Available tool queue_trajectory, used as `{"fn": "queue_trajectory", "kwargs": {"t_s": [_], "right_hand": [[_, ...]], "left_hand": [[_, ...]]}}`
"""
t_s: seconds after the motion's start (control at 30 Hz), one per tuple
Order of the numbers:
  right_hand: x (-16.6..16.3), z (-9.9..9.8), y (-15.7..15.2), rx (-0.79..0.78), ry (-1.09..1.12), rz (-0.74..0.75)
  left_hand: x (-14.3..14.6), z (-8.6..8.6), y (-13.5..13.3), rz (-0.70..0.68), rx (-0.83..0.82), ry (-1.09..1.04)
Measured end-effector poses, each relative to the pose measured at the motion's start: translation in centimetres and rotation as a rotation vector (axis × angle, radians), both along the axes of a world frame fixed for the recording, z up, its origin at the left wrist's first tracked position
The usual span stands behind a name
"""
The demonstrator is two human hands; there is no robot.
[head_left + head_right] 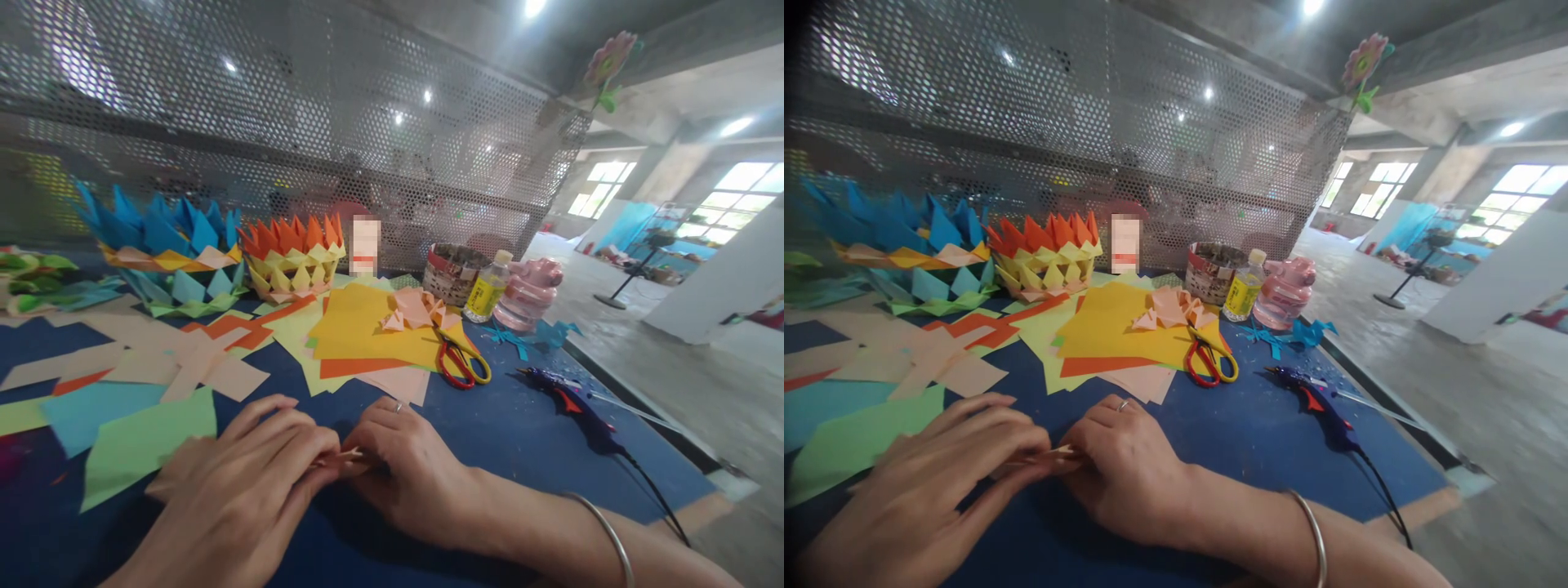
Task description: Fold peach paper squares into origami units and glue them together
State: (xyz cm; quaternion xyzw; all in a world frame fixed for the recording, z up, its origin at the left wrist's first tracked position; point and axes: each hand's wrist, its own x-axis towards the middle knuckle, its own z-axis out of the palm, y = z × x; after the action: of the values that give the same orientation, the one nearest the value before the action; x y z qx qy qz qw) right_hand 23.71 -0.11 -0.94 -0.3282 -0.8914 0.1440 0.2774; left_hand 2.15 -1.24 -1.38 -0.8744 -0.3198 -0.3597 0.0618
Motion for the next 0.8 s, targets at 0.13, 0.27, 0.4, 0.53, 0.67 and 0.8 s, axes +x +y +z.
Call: {"fn": "queue_trajectory", "kwargs": {"t_s": [0.13, 0.27, 0.4, 0.53, 0.67, 0.8], "right_hand": [[-0.1, 0.4, -0.3, -0.058, -0.01, -0.039], [-0.1, 0.9, -0.2, -0.141, 0.022, -0.056], [0.3, 1.2, -0.1, -0.16, 0.033, -0.066], [0.8, 1.8, -0.3, -0.158, -0.017, -0.088], [2.2, 3.7, -0.9, -0.209, -0.127, -0.171], [7.2, 5.5, -2.0, -0.136, -0.161, -0.434]], "left_hand": [[0.3, 0.1, -0.1, 0.069, 0.086, -0.023], [0.0, -0.2, -0.2, 0.093, 0.12, 0.011], [-0.3, 0.1, -0.1, 0.047, 0.09, 0.045], [-0.4, 0.1, 0.2, 0.027, 0.08, 0.029], [-1.4, -1.4, 0.7, 0.075, 0.054, 0.041], [-2.3, -3.3, 1.6, 0.053, 0.028, -0.036]]}}
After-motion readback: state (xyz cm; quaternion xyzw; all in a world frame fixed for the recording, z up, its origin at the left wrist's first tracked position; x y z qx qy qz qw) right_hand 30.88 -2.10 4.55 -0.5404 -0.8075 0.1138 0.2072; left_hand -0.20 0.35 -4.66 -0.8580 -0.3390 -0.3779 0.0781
